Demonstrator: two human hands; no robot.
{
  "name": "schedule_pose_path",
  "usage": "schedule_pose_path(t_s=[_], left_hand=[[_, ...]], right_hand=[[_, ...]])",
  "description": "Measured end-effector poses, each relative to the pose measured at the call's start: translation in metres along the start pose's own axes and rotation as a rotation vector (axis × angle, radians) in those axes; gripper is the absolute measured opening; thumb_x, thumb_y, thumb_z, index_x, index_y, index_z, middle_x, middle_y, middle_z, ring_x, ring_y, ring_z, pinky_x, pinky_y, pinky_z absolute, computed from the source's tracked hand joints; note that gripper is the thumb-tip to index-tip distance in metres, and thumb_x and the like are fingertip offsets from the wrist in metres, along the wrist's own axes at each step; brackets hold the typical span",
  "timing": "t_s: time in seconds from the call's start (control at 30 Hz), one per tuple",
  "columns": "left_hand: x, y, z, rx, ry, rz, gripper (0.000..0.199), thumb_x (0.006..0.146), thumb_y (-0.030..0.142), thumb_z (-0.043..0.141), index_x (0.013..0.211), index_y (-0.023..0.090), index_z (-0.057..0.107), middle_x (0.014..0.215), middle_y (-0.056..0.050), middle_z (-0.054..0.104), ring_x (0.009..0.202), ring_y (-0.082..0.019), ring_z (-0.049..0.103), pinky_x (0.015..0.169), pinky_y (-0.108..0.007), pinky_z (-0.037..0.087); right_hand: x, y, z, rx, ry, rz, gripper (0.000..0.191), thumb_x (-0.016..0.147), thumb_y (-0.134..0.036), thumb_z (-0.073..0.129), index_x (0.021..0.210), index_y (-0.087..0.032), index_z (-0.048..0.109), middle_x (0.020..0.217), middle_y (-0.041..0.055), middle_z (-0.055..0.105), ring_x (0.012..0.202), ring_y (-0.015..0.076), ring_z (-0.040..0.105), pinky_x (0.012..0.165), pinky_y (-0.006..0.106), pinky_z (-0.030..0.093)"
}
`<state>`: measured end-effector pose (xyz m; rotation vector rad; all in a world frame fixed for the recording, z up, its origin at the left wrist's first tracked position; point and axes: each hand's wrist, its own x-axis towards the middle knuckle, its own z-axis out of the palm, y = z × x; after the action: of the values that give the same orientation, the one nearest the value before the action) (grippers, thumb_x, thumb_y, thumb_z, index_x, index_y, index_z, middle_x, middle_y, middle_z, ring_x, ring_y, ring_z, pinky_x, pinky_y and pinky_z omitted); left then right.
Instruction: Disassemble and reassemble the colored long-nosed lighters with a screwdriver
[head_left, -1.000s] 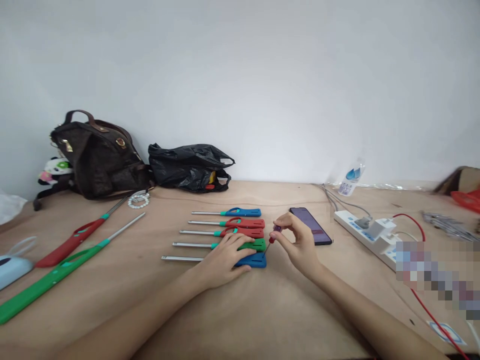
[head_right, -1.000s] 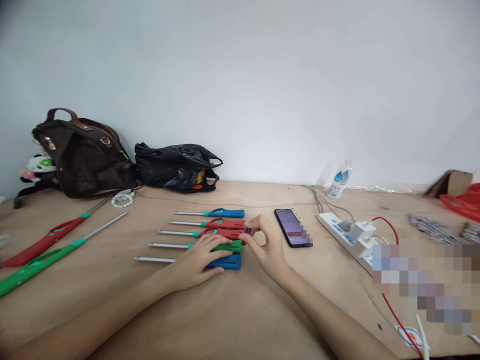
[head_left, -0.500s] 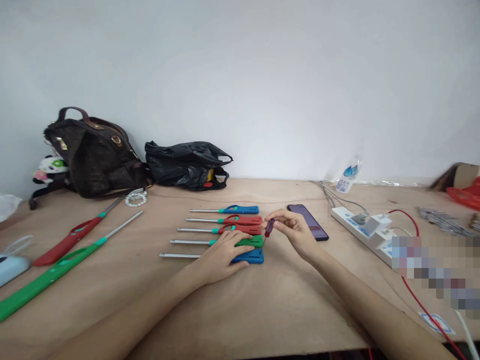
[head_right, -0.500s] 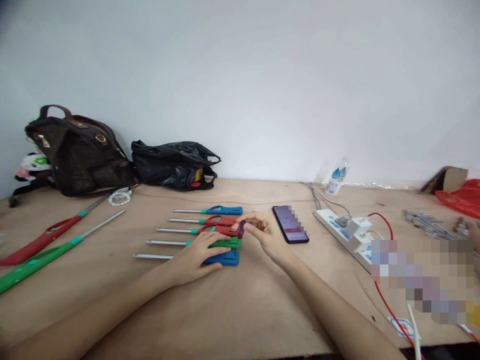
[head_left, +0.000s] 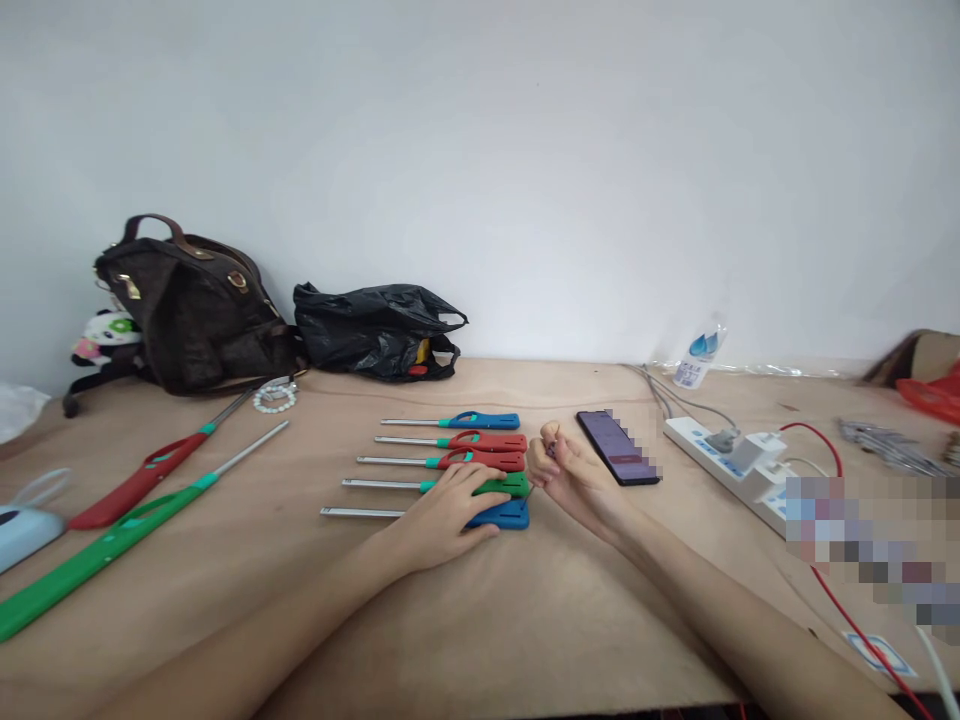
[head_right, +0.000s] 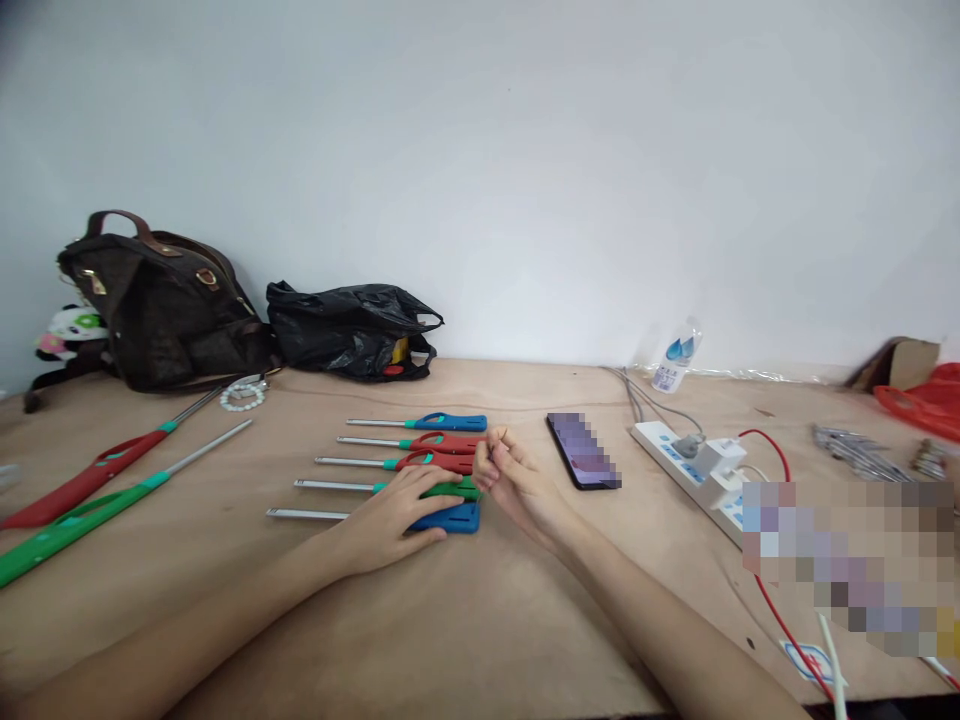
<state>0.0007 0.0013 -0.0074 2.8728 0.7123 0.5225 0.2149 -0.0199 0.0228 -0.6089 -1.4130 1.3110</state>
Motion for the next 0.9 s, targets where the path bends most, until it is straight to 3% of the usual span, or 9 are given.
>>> schedule_pose_path(t_s=[0.13, 0.27, 0.4, 0.5, 0.73, 0.9], left_hand=[[0.0000, -0.0008, 0.0007, 0.011, -0.005, 0.005, 0.036, 0.093, 0.036, 0.053, 0.128, 0.026, 0.056, 0.130, -0.010, 0.053, 0.123, -0.029, 0.044, 0.104, -0.047, 0.035], [0.0007, -0.0012, 0.0007, 0.018, -0.011, 0.006, 0.035, 0.093, 0.036, 0.053, 0.126, 0.025, 0.058, 0.131, -0.010, 0.052, 0.123, -0.029, 0.044, 0.104, -0.047, 0.035], [0.0008, 0.0000, -0.0001, 0.015, -0.021, 0.004, 0.034, 0.093, 0.035, 0.053, 0.125, 0.023, 0.058, 0.130, -0.011, 0.053, 0.123, -0.030, 0.044, 0.103, -0.047, 0.035], [0.0004, 0.0006, -0.0001, 0.011, -0.012, 0.010, 0.034, 0.093, 0.035, 0.053, 0.125, 0.023, 0.058, 0.130, -0.011, 0.053, 0.122, -0.030, 0.044, 0.103, -0.047, 0.035], [0.0007, -0.0001, 0.0003, 0.009, -0.005, 0.015, 0.034, 0.093, 0.035, 0.053, 0.126, 0.024, 0.057, 0.130, -0.011, 0.053, 0.122, -0.030, 0.044, 0.102, -0.047, 0.036], [0.0009, -0.0001, 0.0000, 0.005, -0.006, 0.014, 0.034, 0.093, 0.034, 0.054, 0.125, 0.024, 0.058, 0.130, -0.011, 0.053, 0.122, -0.030, 0.044, 0.103, -0.048, 0.035]], right_hand=[[0.0000, -0.0003, 0.0007, -0.010, -0.041, 0.007, 0.036, 0.088, -0.060, 0.046, 0.081, -0.025, 0.039, 0.066, -0.0020, 0.036, 0.062, 0.0171, 0.040, 0.062, 0.032, 0.040], [-0.0017, -0.0020, 0.0052, 0.052, -0.059, 0.014, 0.038, 0.089, -0.057, 0.046, 0.072, -0.023, 0.043, 0.063, -0.0015, 0.035, 0.059, 0.0161, 0.036, 0.060, 0.031, 0.037], [-0.0042, -0.0045, 0.0068, 0.150, -0.041, 0.041, 0.037, 0.085, -0.059, 0.054, 0.079, -0.024, 0.044, 0.062, -0.0033, 0.034, 0.057, 0.0149, 0.032, 0.058, 0.029, 0.033], [-0.0044, -0.0036, 0.0045, 0.236, -0.068, 0.057, 0.035, 0.080, -0.050, 0.068, 0.081, -0.024, 0.044, 0.064, -0.0041, 0.037, 0.059, 0.0135, 0.032, 0.060, 0.028, 0.031], [-0.0037, -0.0006, 0.0027, 0.367, -0.115, 0.053, 0.032, 0.090, -0.048, 0.057, 0.076, -0.019, 0.056, 0.064, -0.0012, 0.042, 0.063, 0.0139, 0.036, 0.063, 0.029, 0.027], [-0.0053, -0.0024, 0.0033, 0.423, -0.138, 0.048, 0.021, 0.085, -0.038, 0.067, 0.086, -0.023, 0.052, 0.066, -0.0034, 0.042, 0.061, 0.0129, 0.033, 0.064, 0.028, 0.026]])
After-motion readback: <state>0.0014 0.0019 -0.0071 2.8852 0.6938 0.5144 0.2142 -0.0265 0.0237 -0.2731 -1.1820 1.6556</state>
